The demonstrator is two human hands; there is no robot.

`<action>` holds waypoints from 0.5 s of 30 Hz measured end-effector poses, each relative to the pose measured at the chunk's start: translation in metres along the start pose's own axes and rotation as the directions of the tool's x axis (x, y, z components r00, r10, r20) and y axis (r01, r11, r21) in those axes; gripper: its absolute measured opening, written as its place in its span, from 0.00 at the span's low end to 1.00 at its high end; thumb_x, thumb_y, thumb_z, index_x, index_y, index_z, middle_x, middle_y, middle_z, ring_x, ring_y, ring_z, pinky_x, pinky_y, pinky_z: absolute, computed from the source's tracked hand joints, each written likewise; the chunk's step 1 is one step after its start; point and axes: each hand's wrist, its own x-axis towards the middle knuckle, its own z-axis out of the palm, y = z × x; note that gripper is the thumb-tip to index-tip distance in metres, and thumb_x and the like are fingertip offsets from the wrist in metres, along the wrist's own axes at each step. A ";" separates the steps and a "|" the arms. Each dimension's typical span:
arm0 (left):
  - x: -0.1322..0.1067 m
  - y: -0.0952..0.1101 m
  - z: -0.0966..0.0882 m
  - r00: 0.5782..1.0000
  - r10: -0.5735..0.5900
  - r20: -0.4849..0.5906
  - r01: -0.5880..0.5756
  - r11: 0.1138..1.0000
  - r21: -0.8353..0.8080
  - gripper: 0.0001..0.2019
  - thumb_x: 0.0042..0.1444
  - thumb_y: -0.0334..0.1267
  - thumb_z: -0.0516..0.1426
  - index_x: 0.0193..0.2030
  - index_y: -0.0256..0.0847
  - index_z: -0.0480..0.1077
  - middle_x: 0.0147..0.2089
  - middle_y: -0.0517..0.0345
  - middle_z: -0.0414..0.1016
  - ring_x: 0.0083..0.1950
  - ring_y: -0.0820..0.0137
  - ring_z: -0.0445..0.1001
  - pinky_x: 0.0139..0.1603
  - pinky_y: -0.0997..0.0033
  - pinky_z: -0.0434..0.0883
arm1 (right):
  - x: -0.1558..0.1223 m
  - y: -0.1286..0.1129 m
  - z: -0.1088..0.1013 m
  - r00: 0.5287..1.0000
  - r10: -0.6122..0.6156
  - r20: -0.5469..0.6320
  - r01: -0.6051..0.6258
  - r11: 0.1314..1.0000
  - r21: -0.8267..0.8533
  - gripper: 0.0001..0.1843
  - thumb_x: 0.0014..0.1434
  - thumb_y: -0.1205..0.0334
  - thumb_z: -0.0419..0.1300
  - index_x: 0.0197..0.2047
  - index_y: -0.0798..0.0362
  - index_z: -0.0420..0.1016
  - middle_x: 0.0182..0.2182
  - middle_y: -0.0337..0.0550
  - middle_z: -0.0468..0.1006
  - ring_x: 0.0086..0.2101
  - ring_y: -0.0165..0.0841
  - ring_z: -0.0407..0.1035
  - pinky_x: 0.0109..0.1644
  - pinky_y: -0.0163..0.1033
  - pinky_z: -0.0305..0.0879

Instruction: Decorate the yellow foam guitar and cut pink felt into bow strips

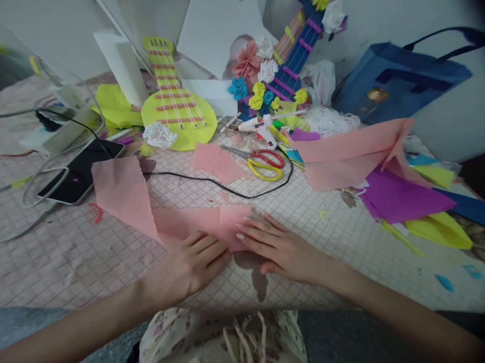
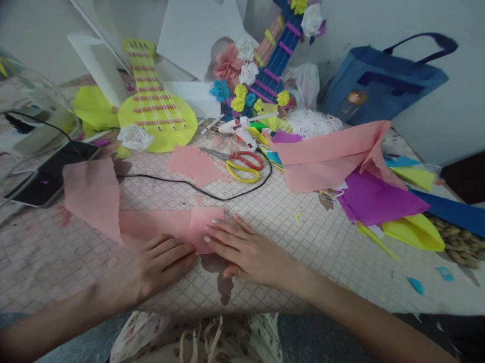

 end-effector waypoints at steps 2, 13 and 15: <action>-0.006 -0.002 -0.004 0.999 -0.007 -0.039 0.005 0.999 -0.039 0.13 0.62 0.27 0.47 0.50 0.34 0.67 0.44 0.47 0.75 0.48 0.64 0.71 0.48 0.61 0.68 | -0.003 0.002 0.005 0.998 0.002 0.056 -0.002 1.000 0.002 0.36 0.61 0.47 0.52 0.67 0.56 0.50 0.65 0.50 0.55 0.66 0.39 0.40 0.66 0.57 0.41; 0.003 -0.029 -0.017 0.973 -0.228 -0.037 0.220 0.965 -0.145 0.12 0.62 0.29 0.50 0.50 0.35 0.68 0.53 0.48 0.73 0.54 0.65 0.71 0.52 0.60 0.69 | -0.004 0.006 0.005 0.985 0.020 0.169 -0.018 1.000 -0.014 0.33 0.64 0.48 0.49 0.68 0.51 0.47 0.67 0.45 0.46 0.66 0.36 0.36 0.68 0.53 0.33; 0.006 -0.029 -0.013 0.985 -0.173 0.012 0.173 0.975 -0.138 0.14 0.62 0.28 0.49 0.52 0.36 0.68 0.57 0.47 0.71 0.58 0.64 0.68 0.56 0.57 0.67 | -0.005 0.006 0.004 0.985 0.018 0.171 -0.016 1.000 -0.016 0.32 0.64 0.49 0.48 0.68 0.51 0.47 0.67 0.45 0.47 0.66 0.36 0.36 0.68 0.53 0.33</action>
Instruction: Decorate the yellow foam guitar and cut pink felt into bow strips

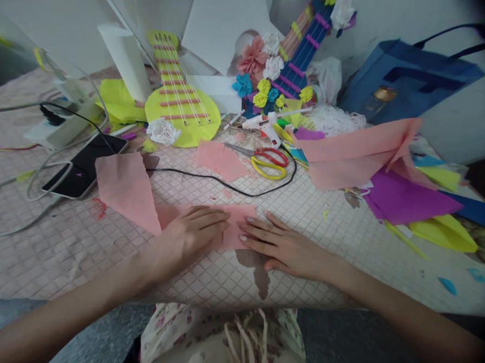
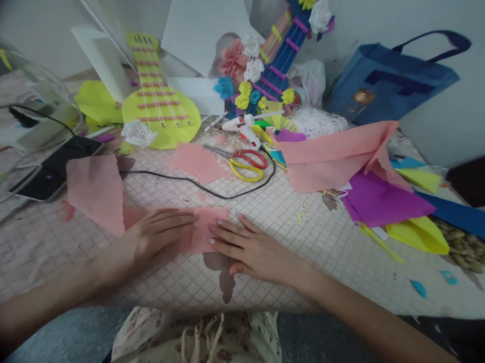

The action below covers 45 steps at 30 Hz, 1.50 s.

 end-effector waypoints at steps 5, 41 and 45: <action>-0.006 -0.001 0.010 0.994 0.015 0.111 -0.023 0.997 0.076 0.18 0.61 0.28 0.48 0.57 0.34 0.64 0.62 0.46 0.65 0.65 0.61 0.59 0.63 0.51 0.60 | 0.000 0.001 0.001 1.000 -0.013 -0.006 0.013 1.000 0.005 0.33 0.64 0.47 0.48 0.68 0.52 0.48 0.67 0.46 0.47 0.66 0.36 0.37 0.67 0.54 0.34; 0.018 0.008 0.037 0.999 0.033 -0.007 -0.033 0.998 -0.058 0.19 0.63 0.31 0.49 0.60 0.32 0.60 0.61 0.42 0.66 0.62 0.63 0.65 0.59 0.58 0.67 | -0.010 0.002 0.007 0.986 -0.020 -0.164 0.038 0.993 0.108 0.33 0.66 0.49 0.44 0.68 0.58 0.47 0.65 0.50 0.54 0.66 0.38 0.38 0.67 0.53 0.41; 0.018 0.006 0.036 0.999 0.034 0.032 -0.033 0.999 -0.043 0.18 0.63 0.30 0.48 0.58 0.33 0.63 0.61 0.43 0.66 0.62 0.63 0.65 0.59 0.58 0.67 | -0.018 -0.001 0.007 0.950 0.038 -0.311 0.022 0.982 0.188 0.29 0.67 0.53 0.42 0.67 0.59 0.50 0.63 0.52 0.59 0.65 0.37 0.44 0.66 0.52 0.48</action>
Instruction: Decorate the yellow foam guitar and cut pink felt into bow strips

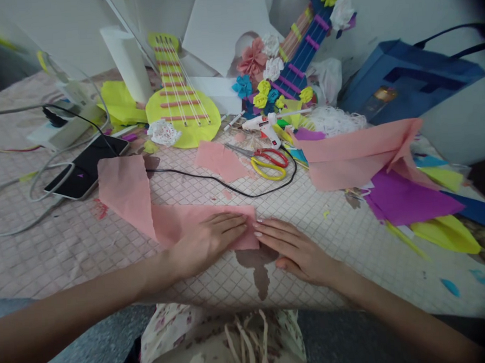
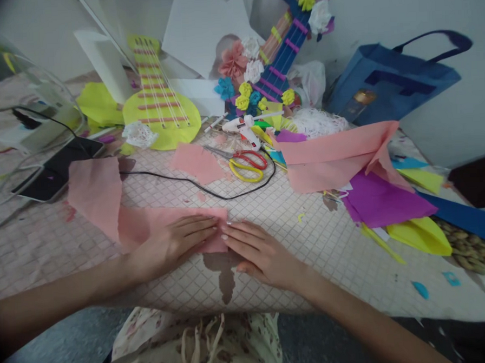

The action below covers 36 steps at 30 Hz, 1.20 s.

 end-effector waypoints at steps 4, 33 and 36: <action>0.000 -0.003 0.002 0.999 0.036 -0.001 -0.036 0.999 0.014 0.16 0.62 0.30 0.49 0.56 0.32 0.66 0.60 0.43 0.67 0.62 0.64 0.65 0.61 0.59 0.66 | -0.002 -0.003 0.001 0.994 -0.045 0.100 0.050 0.997 -0.054 0.30 0.66 0.52 0.44 0.66 0.61 0.51 0.64 0.52 0.57 0.65 0.38 0.42 0.67 0.52 0.46; 0.022 -0.018 -0.011 0.957 0.140 0.255 -0.136 0.990 -0.034 0.25 0.65 0.47 0.45 0.67 0.43 0.50 0.68 0.53 0.55 0.70 0.68 0.49 0.69 0.57 0.35 | -0.002 -0.010 0.001 0.961 -0.012 0.276 0.054 0.988 -0.146 0.32 0.65 0.51 0.49 0.67 0.58 0.49 0.66 0.49 0.52 0.66 0.36 0.37 0.68 0.51 0.39; 0.025 -0.028 -0.012 0.959 0.118 0.258 -0.122 0.992 0.002 0.27 0.64 0.50 0.45 0.67 0.44 0.50 0.69 0.52 0.53 0.70 0.67 0.48 0.69 0.56 0.35 | -0.002 -0.011 0.001 0.962 -0.018 0.273 0.061 0.987 -0.150 0.33 0.64 0.52 0.50 0.67 0.59 0.48 0.66 0.50 0.50 0.66 0.36 0.37 0.68 0.53 0.39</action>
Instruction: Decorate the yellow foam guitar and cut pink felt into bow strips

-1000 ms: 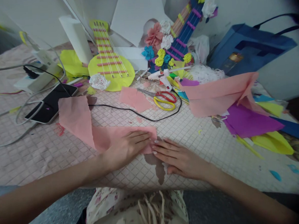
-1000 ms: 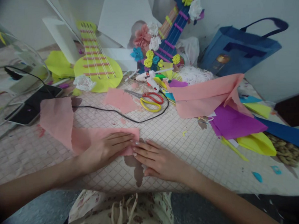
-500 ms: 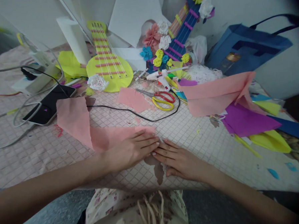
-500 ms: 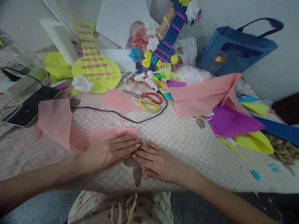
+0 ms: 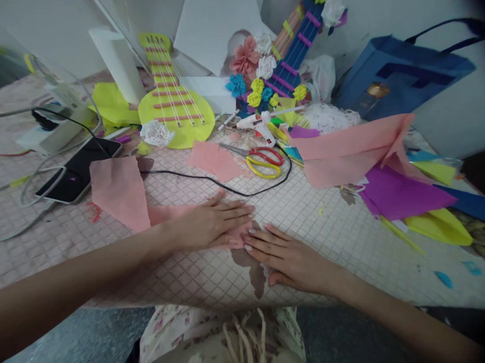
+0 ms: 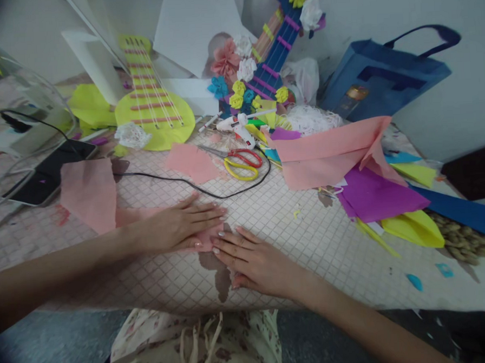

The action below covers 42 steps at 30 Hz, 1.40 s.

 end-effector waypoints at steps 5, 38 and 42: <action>0.001 -0.009 0.001 0.999 -0.048 -0.008 0.049 0.998 0.039 0.30 0.64 0.48 0.46 0.69 0.41 0.44 0.69 0.49 0.51 0.70 0.66 0.47 0.68 0.55 0.34 | -0.004 -0.004 0.000 1.000 -0.002 0.006 0.002 1.000 0.005 0.33 0.63 0.53 0.52 0.67 0.59 0.49 0.66 0.49 0.51 0.66 0.36 0.39 0.68 0.52 0.40; -0.001 0.016 -0.001 0.996 0.082 -0.042 -0.083 0.997 -0.008 0.18 0.66 0.39 0.45 0.61 0.44 0.61 0.64 0.53 0.63 0.66 0.69 0.58 0.68 0.60 0.47 | -0.007 -0.008 0.009 0.963 0.170 -0.209 -0.153 0.984 0.095 0.25 0.63 0.57 0.50 0.62 0.55 0.60 0.46 0.52 0.69 0.46 0.40 0.63 0.50 0.49 0.64; 0.002 0.013 0.001 0.993 0.119 -0.021 -0.118 0.992 0.036 0.19 0.66 0.42 0.44 0.59 0.42 0.63 0.65 0.52 0.61 0.66 0.67 0.57 0.67 0.59 0.48 | -0.004 -0.009 0.006 0.967 0.182 -0.177 -0.169 0.982 0.086 0.25 0.63 0.57 0.51 0.60 0.57 0.63 0.45 0.52 0.69 0.46 0.40 0.61 0.51 0.48 0.63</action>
